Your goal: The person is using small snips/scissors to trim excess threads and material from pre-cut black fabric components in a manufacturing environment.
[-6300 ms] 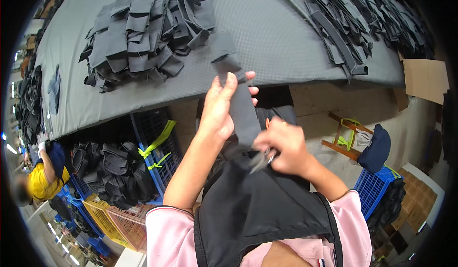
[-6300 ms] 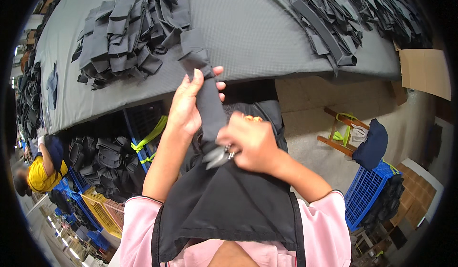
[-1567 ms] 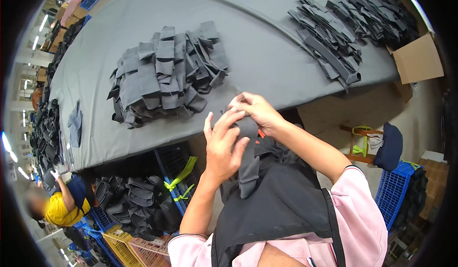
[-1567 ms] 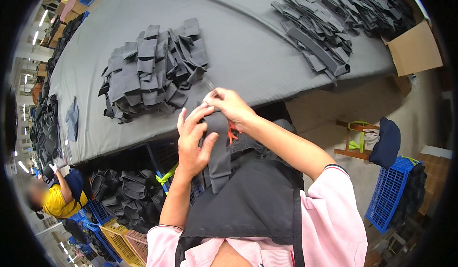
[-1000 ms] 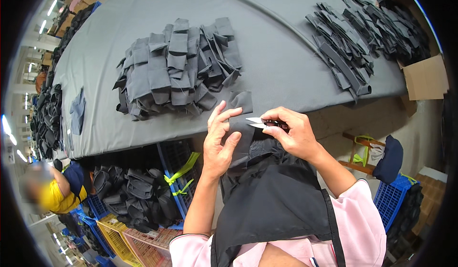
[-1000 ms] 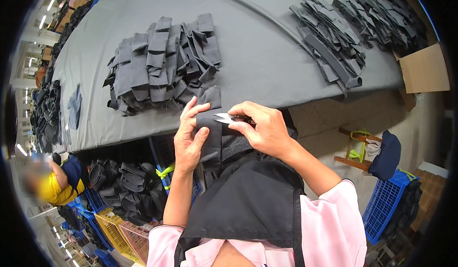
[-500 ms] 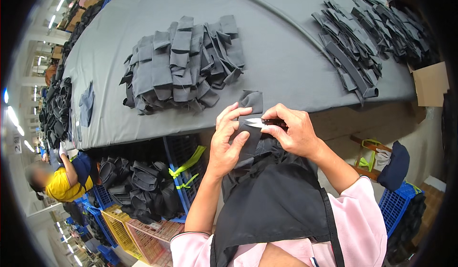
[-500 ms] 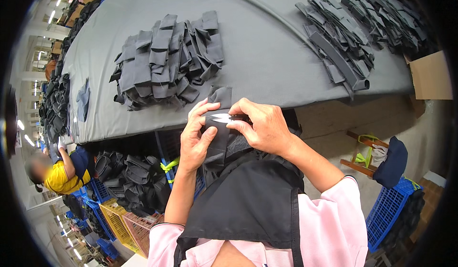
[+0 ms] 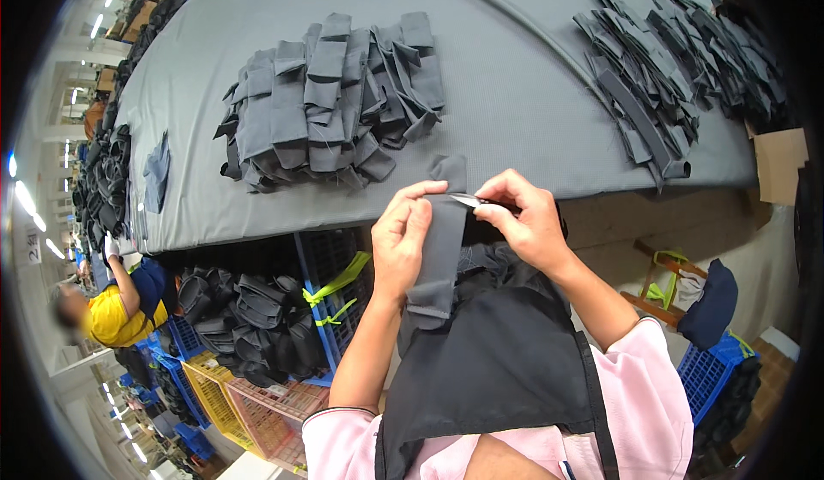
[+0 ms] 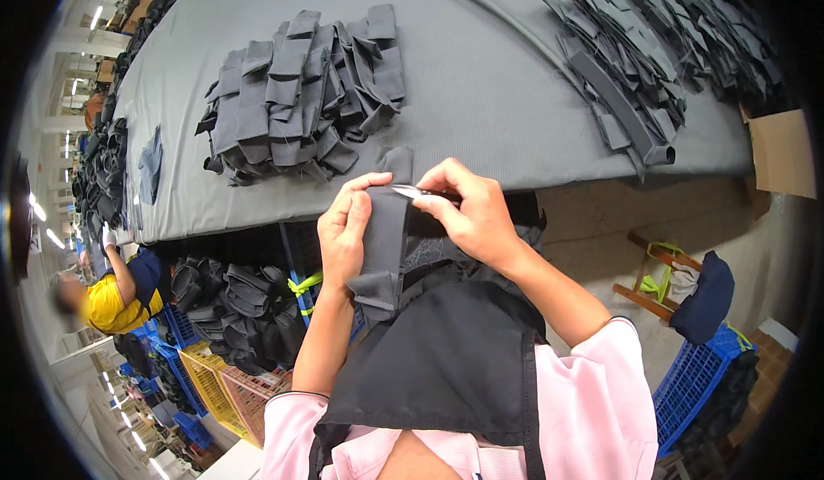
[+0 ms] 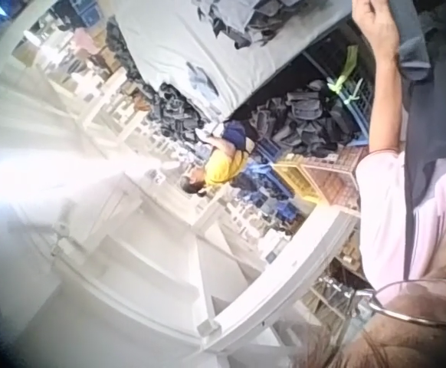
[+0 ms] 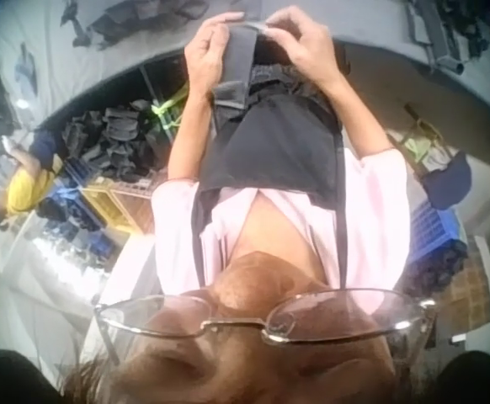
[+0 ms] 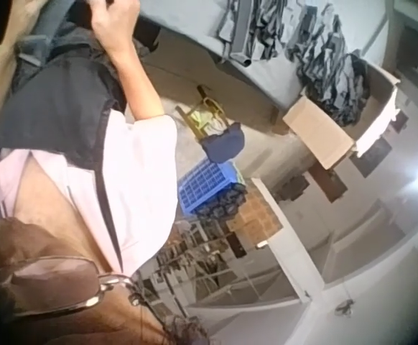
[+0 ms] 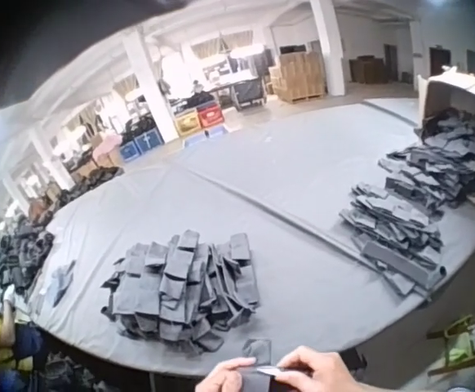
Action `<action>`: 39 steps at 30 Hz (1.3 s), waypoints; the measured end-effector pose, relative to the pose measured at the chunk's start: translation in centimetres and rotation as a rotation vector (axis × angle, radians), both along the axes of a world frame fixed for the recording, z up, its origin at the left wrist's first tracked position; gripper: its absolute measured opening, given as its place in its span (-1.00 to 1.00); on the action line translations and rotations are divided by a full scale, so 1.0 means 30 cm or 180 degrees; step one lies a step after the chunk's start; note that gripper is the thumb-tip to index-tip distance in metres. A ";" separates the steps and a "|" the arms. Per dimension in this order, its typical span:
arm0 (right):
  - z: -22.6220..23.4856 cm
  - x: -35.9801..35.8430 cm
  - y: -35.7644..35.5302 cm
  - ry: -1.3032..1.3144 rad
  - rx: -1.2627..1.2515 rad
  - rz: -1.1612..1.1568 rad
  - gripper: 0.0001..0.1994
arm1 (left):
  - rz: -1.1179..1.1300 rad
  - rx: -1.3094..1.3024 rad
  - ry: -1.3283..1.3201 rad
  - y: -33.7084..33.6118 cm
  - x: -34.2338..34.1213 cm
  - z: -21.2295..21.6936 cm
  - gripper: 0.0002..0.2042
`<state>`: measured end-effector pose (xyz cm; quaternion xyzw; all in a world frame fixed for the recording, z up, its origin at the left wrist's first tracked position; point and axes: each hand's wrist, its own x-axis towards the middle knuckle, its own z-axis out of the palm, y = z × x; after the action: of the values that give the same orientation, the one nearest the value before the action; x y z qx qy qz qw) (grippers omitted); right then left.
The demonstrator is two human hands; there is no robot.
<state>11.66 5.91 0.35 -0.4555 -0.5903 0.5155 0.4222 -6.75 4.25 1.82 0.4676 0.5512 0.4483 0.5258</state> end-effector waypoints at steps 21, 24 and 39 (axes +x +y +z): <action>0.025 0.088 -0.107 -0.1158 0.2902 -0.0464 -0.71 | 0.0010 0.0215 -0.0781 0.142 0.127 -0.096 -0.61; -0.015 0.085 -0.084 -0.0879 0.1879 -0.0587 -0.79 | -0.0235 0.0106 -0.0540 0.093 0.086 -0.078 -0.42; 0.021 0.073 -0.049 -0.0689 0.0619 -0.0729 -0.77 | 0.0225 -0.0351 -0.0347 -0.015 0.137 -0.077 -0.80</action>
<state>13.84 4.45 0.99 -0.5296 -0.6236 0.3525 0.4542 -2.64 3.80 -0.49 0.3931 0.5618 0.4604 0.5638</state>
